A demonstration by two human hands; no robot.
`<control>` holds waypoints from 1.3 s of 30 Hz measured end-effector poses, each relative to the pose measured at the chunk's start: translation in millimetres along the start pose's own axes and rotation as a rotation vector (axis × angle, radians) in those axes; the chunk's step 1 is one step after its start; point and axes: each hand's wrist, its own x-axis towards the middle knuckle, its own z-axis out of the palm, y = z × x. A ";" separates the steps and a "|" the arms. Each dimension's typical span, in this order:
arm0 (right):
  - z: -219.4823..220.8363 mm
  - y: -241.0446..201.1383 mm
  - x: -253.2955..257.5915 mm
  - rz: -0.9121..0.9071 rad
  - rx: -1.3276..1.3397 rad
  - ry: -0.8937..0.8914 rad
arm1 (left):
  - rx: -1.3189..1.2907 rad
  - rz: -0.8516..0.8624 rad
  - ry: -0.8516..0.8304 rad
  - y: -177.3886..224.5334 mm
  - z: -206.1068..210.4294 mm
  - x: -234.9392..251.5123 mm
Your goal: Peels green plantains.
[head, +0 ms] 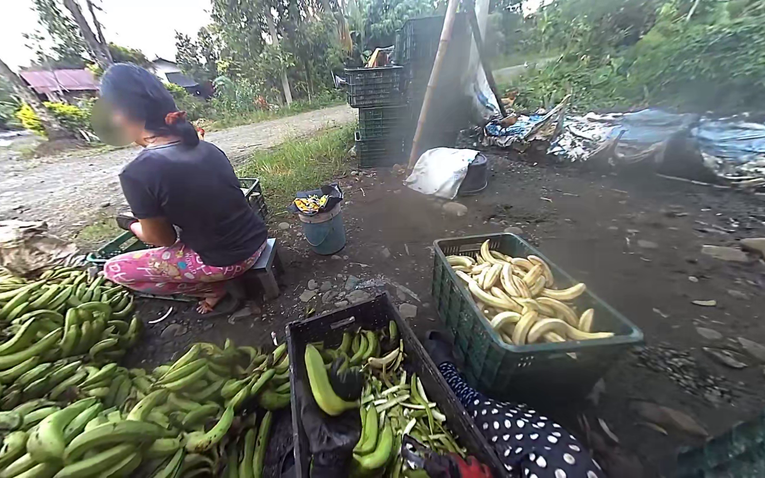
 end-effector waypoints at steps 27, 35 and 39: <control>13.8 -59.5 -48.6 0.083 0.974 -0.492 | 1.527 0.134 -0.040 36.1 16.9 -18.2; -63.7 -118.5 -54.5 -0.714 1.521 -0.042 | 1.634 0.155 -0.023 23.9 30.4 -24.6; 21.6 -66.6 -49.5 0.018 0.866 -0.533 | 1.504 0.152 -0.016 16.5 30.5 -27.2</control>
